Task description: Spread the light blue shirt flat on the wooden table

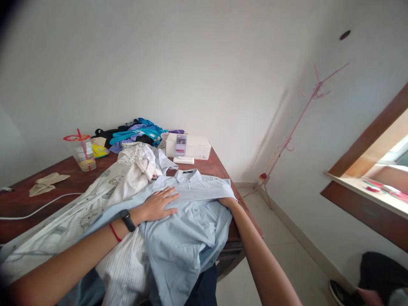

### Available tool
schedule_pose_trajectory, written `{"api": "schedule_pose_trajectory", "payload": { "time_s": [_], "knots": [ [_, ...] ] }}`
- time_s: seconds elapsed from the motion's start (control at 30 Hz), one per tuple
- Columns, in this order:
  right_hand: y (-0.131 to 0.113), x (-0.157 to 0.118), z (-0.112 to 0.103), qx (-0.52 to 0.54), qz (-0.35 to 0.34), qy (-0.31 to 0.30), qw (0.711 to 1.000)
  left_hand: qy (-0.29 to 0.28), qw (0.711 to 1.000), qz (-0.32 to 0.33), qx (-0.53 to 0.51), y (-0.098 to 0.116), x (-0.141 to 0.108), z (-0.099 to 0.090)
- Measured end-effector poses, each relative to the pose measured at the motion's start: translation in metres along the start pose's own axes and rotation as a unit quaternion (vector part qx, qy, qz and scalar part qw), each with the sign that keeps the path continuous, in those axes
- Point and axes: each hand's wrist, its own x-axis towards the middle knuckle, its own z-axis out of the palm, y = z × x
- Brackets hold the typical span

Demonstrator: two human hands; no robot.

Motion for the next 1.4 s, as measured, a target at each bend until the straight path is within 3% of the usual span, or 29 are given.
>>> {"api": "schedule_pose_trajectory", "payload": {
  "time_s": [0.23,0.57,0.9,1.1,1.2,1.3,1.33,1.4],
  "knots": [
    [-0.025,-0.006,-0.015,0.037,0.047,0.042,0.997,-0.042,0.999,0.007,0.031,0.001,0.003,-0.006],
    [-0.039,-0.008,-0.018,0.077,0.106,0.119,0.984,-0.066,0.996,0.004,0.064,0.004,0.006,-0.008],
    [-0.037,-0.015,-0.019,0.083,0.115,0.117,0.983,-0.068,0.995,0.001,0.070,0.006,0.007,-0.009],
    [-0.041,-0.021,-0.030,0.085,0.081,0.069,0.991,-0.074,0.995,-0.003,0.070,0.008,0.006,-0.011],
    [-0.044,-0.031,-0.043,0.082,0.036,-0.018,0.996,-0.074,0.995,-0.002,0.066,0.007,0.006,-0.012],
    [-0.044,-0.061,-0.056,0.067,-0.038,-0.163,0.984,-0.072,0.996,-0.003,0.058,0.006,0.007,-0.011],
    [-0.044,-0.076,-0.059,0.063,-0.056,-0.180,0.980,-0.069,0.996,-0.003,0.055,0.005,0.007,-0.010],
    [-0.042,-0.111,-0.061,0.054,-0.081,-0.146,0.984,-0.063,0.997,-0.001,0.050,0.003,0.007,-0.008]
  ]
}}
